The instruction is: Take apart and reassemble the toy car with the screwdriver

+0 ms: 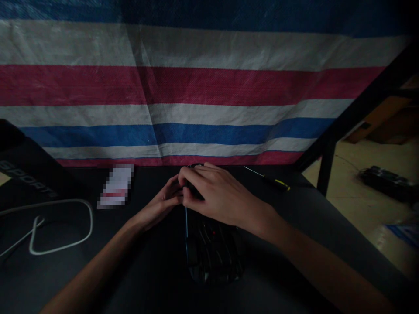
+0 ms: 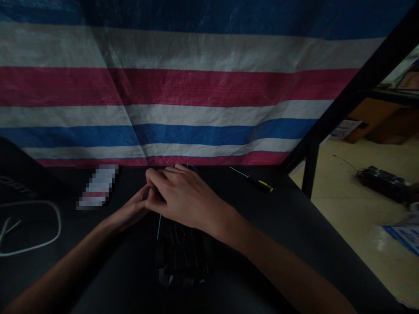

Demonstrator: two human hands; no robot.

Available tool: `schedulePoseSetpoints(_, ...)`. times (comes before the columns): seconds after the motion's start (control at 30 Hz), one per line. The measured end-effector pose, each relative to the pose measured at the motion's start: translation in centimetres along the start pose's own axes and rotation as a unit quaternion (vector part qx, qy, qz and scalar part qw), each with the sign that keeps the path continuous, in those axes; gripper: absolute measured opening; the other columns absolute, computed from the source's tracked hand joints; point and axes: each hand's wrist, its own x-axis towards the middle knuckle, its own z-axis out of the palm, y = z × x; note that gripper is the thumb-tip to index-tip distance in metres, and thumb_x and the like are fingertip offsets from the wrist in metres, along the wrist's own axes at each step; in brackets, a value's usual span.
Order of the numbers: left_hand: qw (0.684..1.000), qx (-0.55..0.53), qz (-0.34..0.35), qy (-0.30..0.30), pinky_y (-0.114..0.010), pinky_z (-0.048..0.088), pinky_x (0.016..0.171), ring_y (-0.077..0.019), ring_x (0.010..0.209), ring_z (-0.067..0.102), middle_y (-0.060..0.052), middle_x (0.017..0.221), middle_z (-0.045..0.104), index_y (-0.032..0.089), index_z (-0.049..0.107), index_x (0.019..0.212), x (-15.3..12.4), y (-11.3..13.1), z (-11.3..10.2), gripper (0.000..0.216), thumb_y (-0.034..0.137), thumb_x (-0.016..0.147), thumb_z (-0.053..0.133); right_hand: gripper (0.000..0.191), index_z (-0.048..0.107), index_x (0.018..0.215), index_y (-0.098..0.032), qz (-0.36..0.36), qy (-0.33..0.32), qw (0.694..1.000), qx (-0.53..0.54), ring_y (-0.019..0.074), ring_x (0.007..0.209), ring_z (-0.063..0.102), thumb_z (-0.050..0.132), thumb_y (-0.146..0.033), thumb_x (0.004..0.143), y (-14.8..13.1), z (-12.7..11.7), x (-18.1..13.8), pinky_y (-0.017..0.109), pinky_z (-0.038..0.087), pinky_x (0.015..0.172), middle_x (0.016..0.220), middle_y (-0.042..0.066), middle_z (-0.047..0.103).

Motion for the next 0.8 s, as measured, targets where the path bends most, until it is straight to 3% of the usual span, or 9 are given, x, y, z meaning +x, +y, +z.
schedulePoseSetpoints(0.1, 1.000, 0.001, 0.005, 0.003, -0.044, 0.037, 0.118, -0.0326, 0.143, 0.050, -0.009, 0.143, 0.065, 0.028, 0.056, 0.145, 0.1, -0.1, -0.1, 0.071, 0.014, 0.081, 0.084, 0.022, 0.062, 0.108, -0.019, 0.018, 0.003, 0.999, -0.038, 0.0206, 0.083, 0.062, 0.048, -0.035, 0.109, -0.1, 0.2, 0.0, 0.037, 0.048, 0.086, 0.089, 0.005, 0.069)
schedulePoseSetpoints(0.23, 1.000, 0.001, 0.015, 0.001, -0.045, 0.040, 0.116, -0.0333, 0.140, 0.052, -0.010, 0.138, 0.066, 0.024, 0.064, 0.132, 0.1, -0.2, -0.1, 0.055, 0.015, 0.082, 0.083, 0.014, 0.059, 0.116, -0.016, -0.041, 0.000, 0.999, 0.029, 0.0199, 0.101, 0.062, 0.051, -0.021, 0.105, 0.1, 0.0, 0.1, 0.036, 0.046, 0.101, 0.110, 0.008, 0.069)
schedulePoseSetpoints(0.4, 1.000, 0.002, 0.008, -0.010, -0.046, 0.040, 0.115, -0.0330, 0.137, 0.054, -0.011, 0.140, 0.064, 0.024, 0.059, 0.139, 0.1, 0.0, 0.1, 0.059, 0.016, 0.085, 0.082, 0.018, 0.057, 0.116, -0.017, -0.078, -0.005, 0.995, 0.065, 0.0192, 0.109, 0.059, 0.055, -0.013, 0.099, 0.3, -0.9, 0.0, 0.035, 0.047, 0.101, 0.115, 0.007, 0.065)
schedulePoseSetpoints(0.57, 1.000, 0.004, 0.024, -0.005, -0.040, 0.044, 0.111, -0.0322, 0.138, 0.054, -0.010, 0.140, 0.065, 0.024, 0.062, 0.135, 0.2, -0.2, -0.3, 0.061, 0.015, 0.080, 0.085, 0.024, 0.058, 0.102, -0.020, -0.091, -0.020, 0.990, 0.104, 0.0167, 0.099, 0.058, 0.048, -0.001, 0.093, 0.5, -0.8, 0.0, 0.031, 0.047, 0.090, 0.105, 0.003, 0.063)
schedulePoseSetpoints(0.73, 0.999, 0.022, 0.034, -0.007, -0.036, 0.050, 0.100, -0.0254, 0.112, 0.068, -0.006, 0.110, 0.074, 0.020, 0.069, 0.113, 0.1, -0.4, -0.5, 0.035, 0.013, 0.081, 0.084, 0.034, 0.057, 0.093, -0.020, -0.112, 0.010, 0.977, 0.184, 0.0164, 0.097, 0.056, 0.042, 0.008, 0.082, 0.3, 0.6, 0.5, 0.032, 0.044, 0.091, 0.097, 0.002, 0.064)
schedulePoseSetpoints(0.8, 0.999, 0.021, 0.031, -0.010, -0.036, 0.051, 0.099, -0.0245, 0.108, 0.069, -0.005, 0.108, 0.074, 0.021, 0.068, 0.115, 0.1, -0.5, -0.6, 0.037, 0.015, 0.082, 0.084, 0.039, 0.058, 0.094, -0.020, -0.098, 0.021, 0.964, 0.245, 0.0152, 0.088, 0.055, 0.041, 0.010, 0.077, 0.1, 0.9, 0.6, 0.031, 0.043, 0.088, 0.084, -0.002, 0.060)
